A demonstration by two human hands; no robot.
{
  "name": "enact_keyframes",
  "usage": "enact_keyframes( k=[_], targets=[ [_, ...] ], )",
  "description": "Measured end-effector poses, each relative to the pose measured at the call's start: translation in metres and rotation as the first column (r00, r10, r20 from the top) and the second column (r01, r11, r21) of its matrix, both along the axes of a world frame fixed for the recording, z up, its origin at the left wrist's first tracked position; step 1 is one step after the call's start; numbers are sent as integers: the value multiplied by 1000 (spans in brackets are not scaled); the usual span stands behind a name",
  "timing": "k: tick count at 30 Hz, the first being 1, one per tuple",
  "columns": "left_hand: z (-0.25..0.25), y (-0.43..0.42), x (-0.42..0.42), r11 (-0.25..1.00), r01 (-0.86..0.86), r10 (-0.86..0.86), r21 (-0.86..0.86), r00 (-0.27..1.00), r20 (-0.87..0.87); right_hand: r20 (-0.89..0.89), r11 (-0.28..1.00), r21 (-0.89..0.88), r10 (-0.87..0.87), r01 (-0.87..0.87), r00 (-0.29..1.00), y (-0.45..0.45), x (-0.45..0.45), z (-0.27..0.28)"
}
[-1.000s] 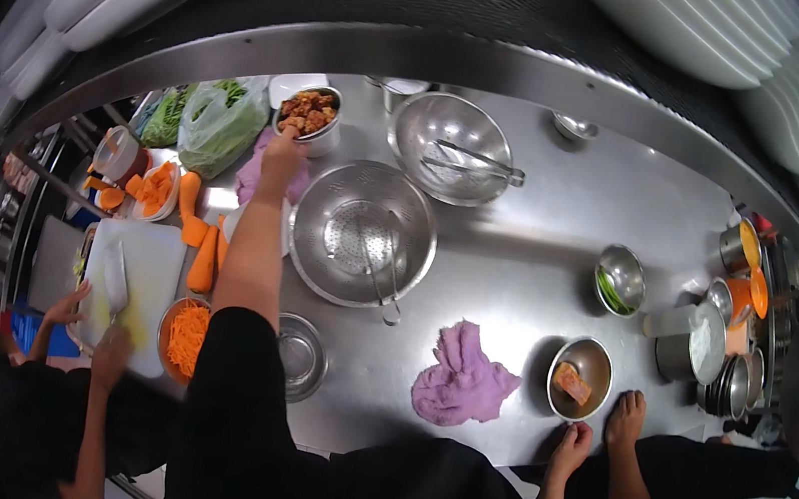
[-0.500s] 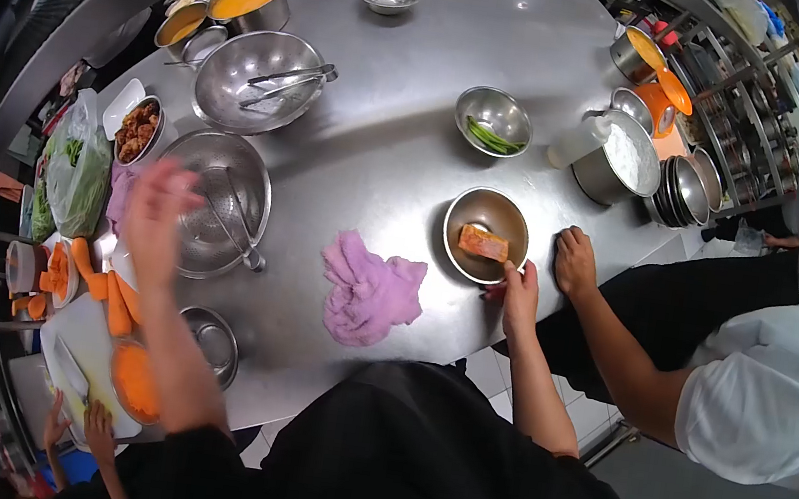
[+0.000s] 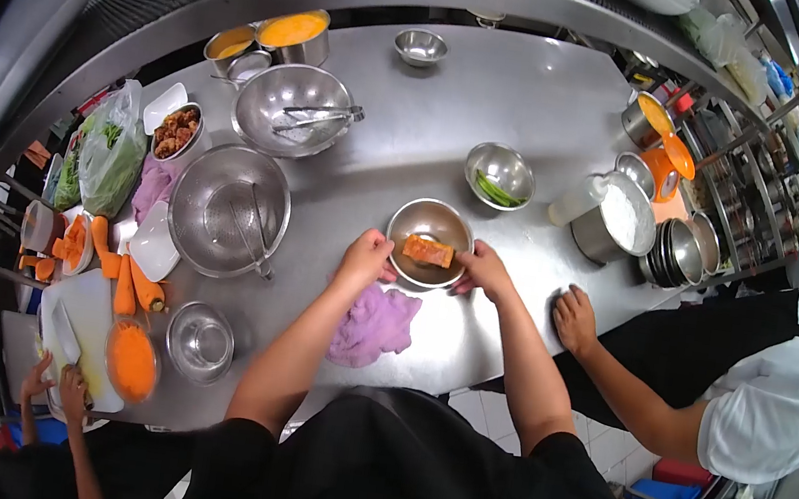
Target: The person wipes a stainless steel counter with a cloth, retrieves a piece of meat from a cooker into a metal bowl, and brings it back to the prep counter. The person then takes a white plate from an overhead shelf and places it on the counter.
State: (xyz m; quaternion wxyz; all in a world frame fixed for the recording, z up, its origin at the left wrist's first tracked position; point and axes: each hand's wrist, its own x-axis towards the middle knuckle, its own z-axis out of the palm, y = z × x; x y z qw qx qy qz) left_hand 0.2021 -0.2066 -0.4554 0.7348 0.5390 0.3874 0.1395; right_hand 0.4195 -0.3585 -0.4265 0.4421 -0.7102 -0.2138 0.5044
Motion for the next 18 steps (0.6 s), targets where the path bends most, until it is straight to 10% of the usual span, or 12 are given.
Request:
enact_keyframes(
  k=[8, 10, 18],
  targets=[
    [45, 1, -36, 944, 20, -23, 328, 1000, 4, -32, 874, 327, -369, 359, 929, 16, 87, 47],
    [5, 15, -56, 565, 42, 215, 824, 957, -196, 73, 873, 323, -408, 365, 910, 19, 113, 68],
    [-30, -6, -96, 387, 3, 286, 922, 950, -123, 68, 919, 250, -331, 305, 941, 17, 102, 48]
  ],
)
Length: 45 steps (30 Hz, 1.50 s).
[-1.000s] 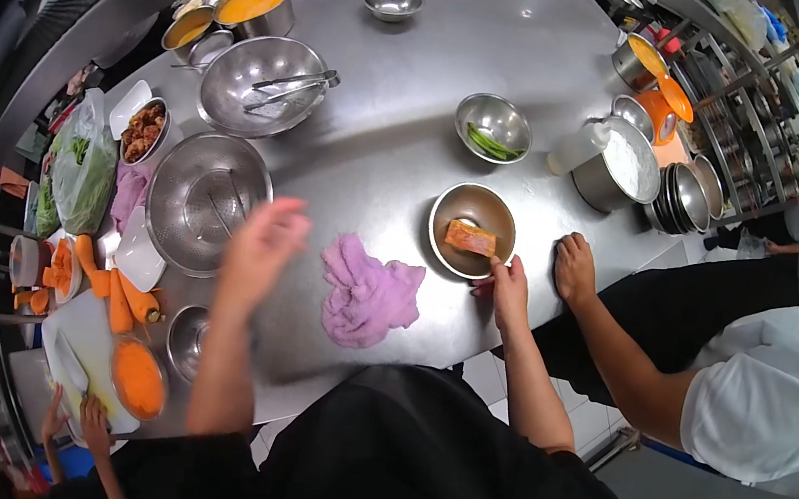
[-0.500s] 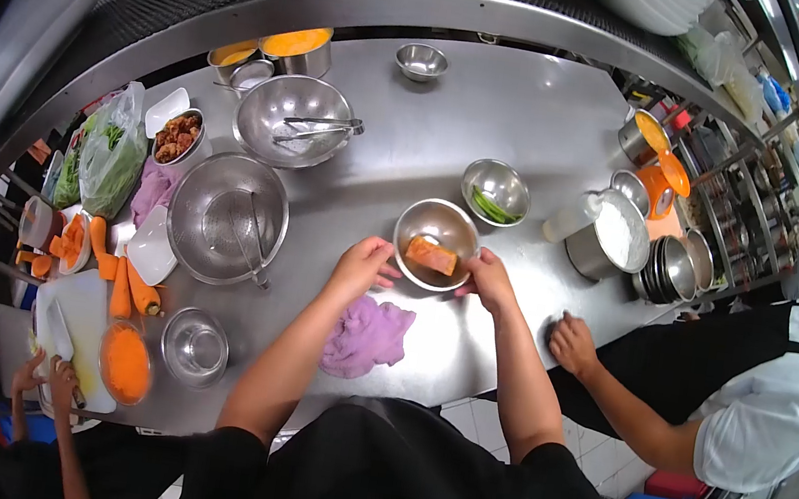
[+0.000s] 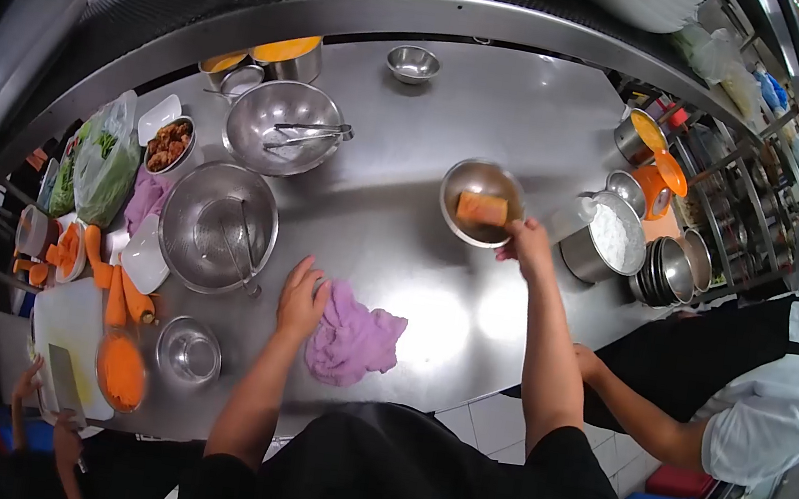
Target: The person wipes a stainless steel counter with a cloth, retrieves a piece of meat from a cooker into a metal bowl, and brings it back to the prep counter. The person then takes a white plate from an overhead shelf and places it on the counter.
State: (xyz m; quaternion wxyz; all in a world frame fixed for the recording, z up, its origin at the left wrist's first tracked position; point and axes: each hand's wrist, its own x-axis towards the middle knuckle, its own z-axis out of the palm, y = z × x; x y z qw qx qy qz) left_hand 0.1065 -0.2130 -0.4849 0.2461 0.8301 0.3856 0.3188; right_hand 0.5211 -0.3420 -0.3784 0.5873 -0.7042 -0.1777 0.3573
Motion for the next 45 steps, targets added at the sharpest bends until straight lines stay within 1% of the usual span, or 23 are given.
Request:
enact_keyframes(
  k=[6, 9, 11, 12, 13, 15, 16, 18, 19, 20, 21, 22, 25, 26, 28, 29, 31, 35, 37, 39, 41, 44, 45],
  targets=[
    [-4, 4, -1, 998, -4, 2, 55, 1000, 27, -134, 958, -175, 204, -226, 970, -9, -86, -48],
    [1, 4, 0, 999, -47, 47, 0, 995, 83, -97, 962, -173, 199, -214, 975, -14, -113, -60],
    [21, 1, 11, 996, -70, 77, -58, 987, 142, 74, 956, -216, 220, -200, 973, -17, -122, -59],
    [45, -7, 23, 989, 18, 3, -145, 989, 146, 69, 956, -217, 218, -199, 973, -19, -125, -57],
    [64, -17, 37, 967, 107, -71, -230, 985, 159, 191, 937, -284, 263, -203, 946, -21, -128, -54],
    [86, -33, 69, 928, 351, -349, -127, 936, 39, 372, 909, -372, 332, -188, 867, -25, -130, -55],
    [84, -42, 85, 926, 358, -356, -121, 934, 39, 337, 883, -423, 360, -202, 870, -26, -137, -36],
    [71, -55, 113, 890, 445, -420, 99, 885, -203, 397, 865, -455, 410, -212, 821, -33, -141, -30],
    [66, -57, 123, 881, 460, -434, 107, 878, -202, 410, 878, -429, 398, -211, 821, -35, -143, -31],
    [61, -58, 133, 879, 476, -453, -17, 824, -341, 315, 866, -448, 387, -224, 867, -43, -139, -30],
    [59, -60, 141, 872, 469, -476, -140, 744, -470, 347, 874, -444, 369, -195, 862, -50, -135, -34],
    [63, -63, 146, 865, 484, -486, -135, 737, -470, 377, 882, -441, 351, -167, 857, -59, -133, -39],
    [74, -72, 160, 815, 528, -579, -239, 764, -284, 380, 872, -483, 296, -85, 877, -93, -120, -48],
    [77, -70, 169, 808, 539, -589, -237, 756, -286, 381, 874, -481, 283, -72, 881, -106, -115, -56],
    [104, -59, 196, 771, 623, -637, -134, 759, -135, 232, 907, -419, 151, -42, 961, -133, -108, -72],
    [112, -49, 215, 771, 632, -637, -78, 765, -94, 232, 908, -419, 142, -33, 962, -142, -108, -71],
    [130, -28, 258, 815, 579, -578, -25, 808, -114, 130, 932, -363, 56, -5, 990, -157, -111, -57],
    [108, 17, 339, 851, 523, -509, -47, 800, -318, 73, 952, -304, -16, 37, 997, -184, -108, -73],
    [108, 23, 357, 850, 504, -510, -154, 715, -478, 17, 965, -248, -82, 83, 997, -193, -103, -59],
    [100, 21, 370, 851, 500, -497, -160, 667, -555, -73, 983, -137, -130, 119, 989, -205, -89, -46],
    [81, 26, 378, 864, 476, -462, -164, 620, -634, -74, 978, -104, -190, 182, 979, -209, -64, -4],
    [94, 34, 372, 901, 414, -382, -132, 611, -693, -4, 922, -21, -388, 388, 922, -198, -23, 52],
    [94, 45, 370, 906, 404, -368, -126, 606, -706, 46, 910, 93, -410, 405, 911, -194, 2, 52]
  ],
)
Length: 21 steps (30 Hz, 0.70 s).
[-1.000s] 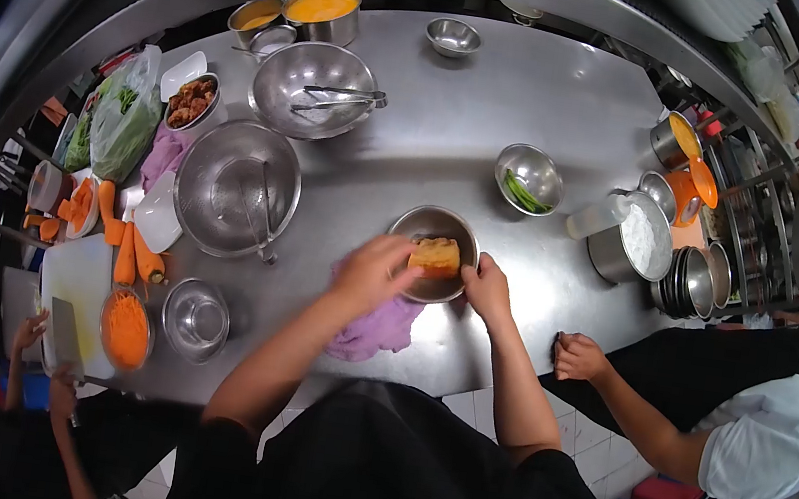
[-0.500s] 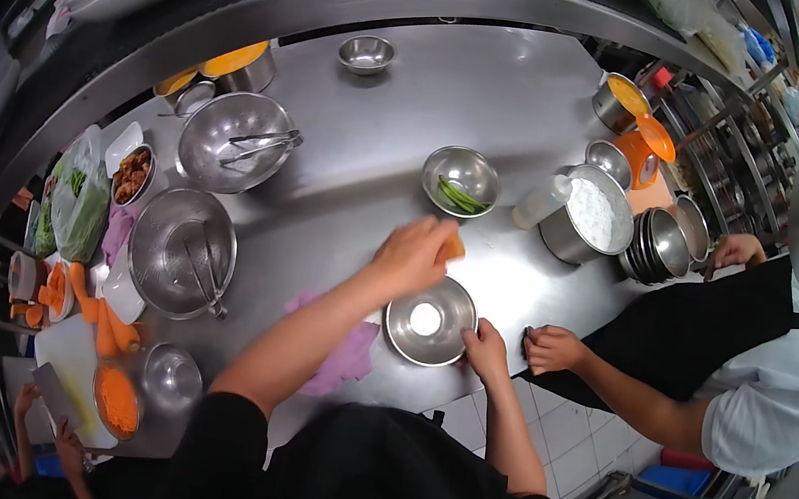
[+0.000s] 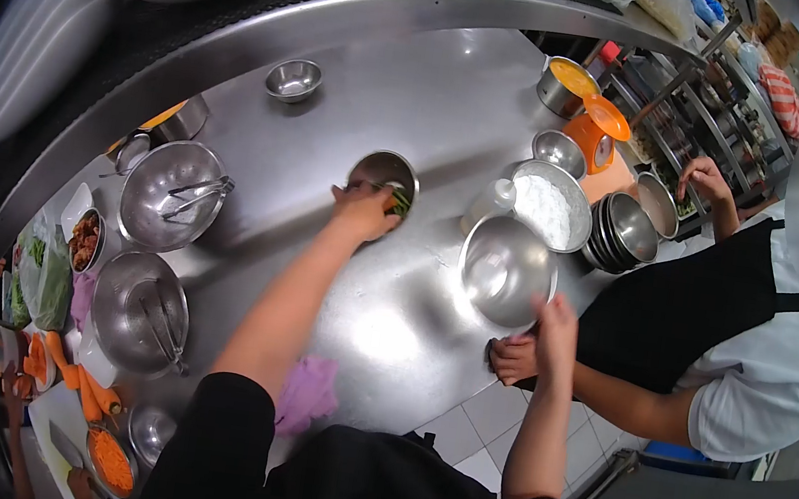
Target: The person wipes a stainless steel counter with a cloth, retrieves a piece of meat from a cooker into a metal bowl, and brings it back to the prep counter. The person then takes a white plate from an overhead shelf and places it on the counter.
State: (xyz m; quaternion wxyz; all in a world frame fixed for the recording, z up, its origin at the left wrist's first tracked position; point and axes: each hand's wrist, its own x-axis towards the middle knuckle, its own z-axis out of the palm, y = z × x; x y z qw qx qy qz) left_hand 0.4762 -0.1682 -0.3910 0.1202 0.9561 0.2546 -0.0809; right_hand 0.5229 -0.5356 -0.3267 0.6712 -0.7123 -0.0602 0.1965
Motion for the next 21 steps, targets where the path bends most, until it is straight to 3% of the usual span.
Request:
enact_keyframes(
  k=[3, 4, 5, 8, 11, 14, 17, 21],
  targets=[
    [11, 34, -16, 991, -65, 78, 114, 991, -110, 197, 990, 124, -92, 68, 976, 16, 83, 17],
    [-6, 56, -19, 986, -46, 64, 163, 992, -109, 195, 982, 154, -136, 106, 971, 26, 113, 25],
    [17, 61, -30, 986, -99, 119, 135, 981, -151, 191, 972, 186, -179, 144, 965, 37, 145, 29],
    [16, 97, -57, 975, -115, 142, 191, 980, -136, 205, 967, 50, -255, 250, 945, 60, 236, 28],
    [-6, 119, -74, 941, -259, 277, 220, 959, -56, 181, 958, -60, -267, 282, 947, 67, 317, 5],
    [-12, 124, -98, 928, -264, 262, 262, 964, 44, 58, 958, -49, -279, 282, 958, 69, 377, -26],
    [-8, 115, -109, 919, -296, 249, 261, 948, 197, 52, 936, -126, -324, 328, 945, 70, 406, -46],
    [-5, 109, -112, 926, -301, 246, 230, 940, 237, 81, 908, -280, -301, 312, 950, 64, 398, -46]
  ],
)
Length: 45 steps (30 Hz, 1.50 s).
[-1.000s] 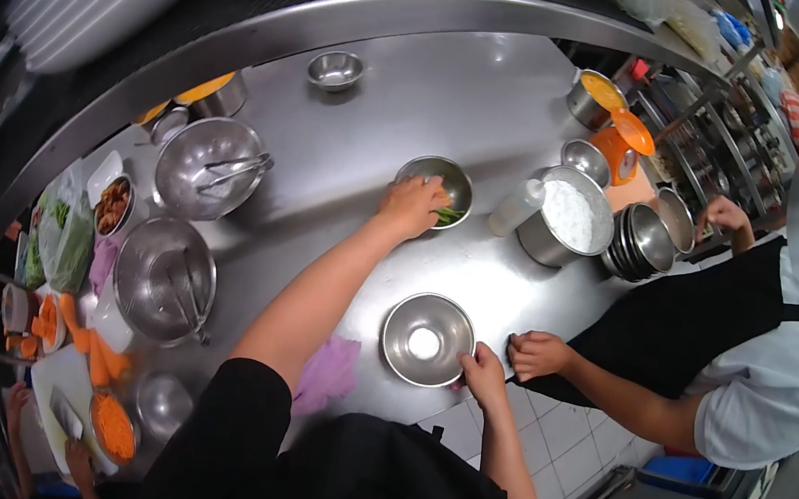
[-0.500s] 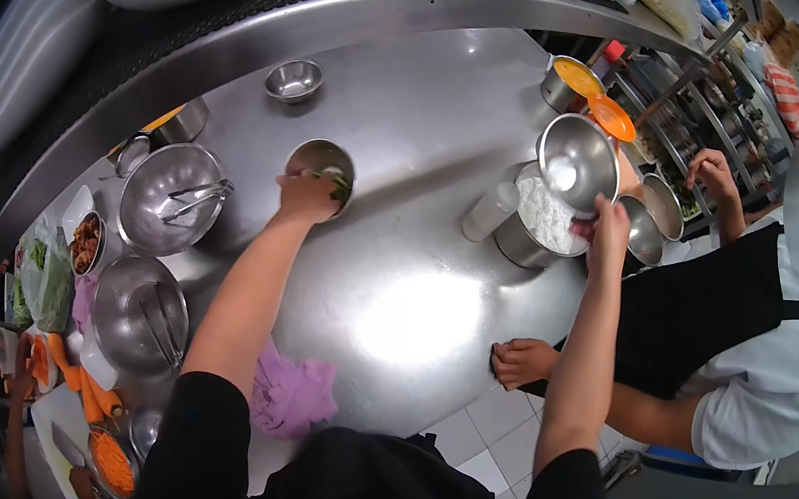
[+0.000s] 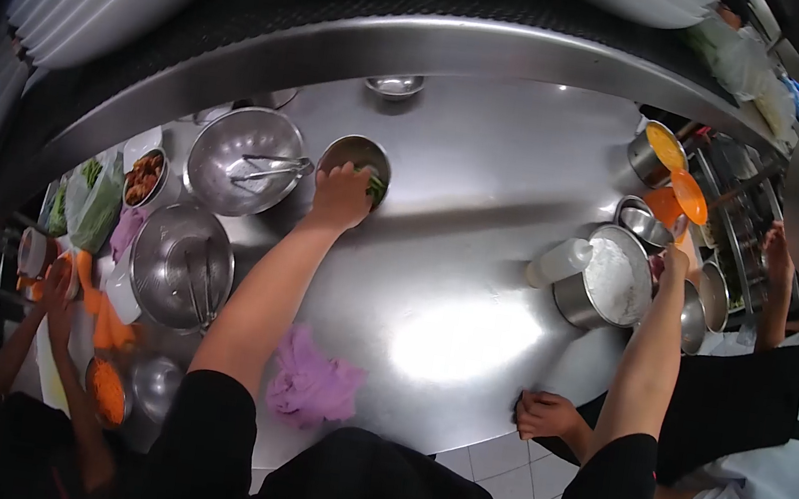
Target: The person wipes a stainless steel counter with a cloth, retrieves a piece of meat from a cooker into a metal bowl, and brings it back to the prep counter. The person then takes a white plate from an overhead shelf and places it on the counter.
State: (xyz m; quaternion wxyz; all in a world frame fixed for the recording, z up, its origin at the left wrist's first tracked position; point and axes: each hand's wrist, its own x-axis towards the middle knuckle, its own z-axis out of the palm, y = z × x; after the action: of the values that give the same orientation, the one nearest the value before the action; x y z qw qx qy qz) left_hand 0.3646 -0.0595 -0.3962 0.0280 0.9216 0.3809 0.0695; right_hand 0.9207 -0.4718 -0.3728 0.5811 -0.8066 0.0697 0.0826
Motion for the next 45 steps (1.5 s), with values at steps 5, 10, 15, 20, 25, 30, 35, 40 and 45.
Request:
enact_keyframes(
  k=[5, 10, 15, 20, 25, 30, 35, 40, 45],
  targets=[
    [11, -45, -3, 993, 72, -94, 88, 957, 274, 96, 999, -50, -12, 17, 995, -17, -6, 23],
    [-5, -145, -61, 952, 301, -226, -57, 816, 533, 488, 948, 270, 16, -168, 873, -5, -175, 61],
    [10, -203, -151, 928, 298, -100, -222, 776, 623, 398, 803, 252, 424, -541, 814, 38, -379, -5],
    [49, -192, -249, 929, 64, 247, -365, 629, 737, -2, 551, 211, 826, -807, 563, 93, -513, -44],
    [80, -177, -310, 908, -93, 391, -409, 545, 742, 131, 427, 71, 892, -902, 433, 178, -550, 2],
    [75, -169, -355, 897, -76, 416, -436, 481, 772, 569, 425, -352, 805, -834, 170, 300, -552, 26],
    [70, -157, -386, 852, -27, 484, -523, 420, 768, 567, 465, -739, 820, -488, -79, 414, -547, 31],
    [81, -141, -401, 858, -14, 474, -513, 409, 780, 355, 335, -911, 933, -240, -48, 469, -546, 23],
    [83, -94, -396, 823, -20, 519, -567, 430, 738, 208, 168, -956, 967, -241, -149, 481, -534, 19]
  ],
)
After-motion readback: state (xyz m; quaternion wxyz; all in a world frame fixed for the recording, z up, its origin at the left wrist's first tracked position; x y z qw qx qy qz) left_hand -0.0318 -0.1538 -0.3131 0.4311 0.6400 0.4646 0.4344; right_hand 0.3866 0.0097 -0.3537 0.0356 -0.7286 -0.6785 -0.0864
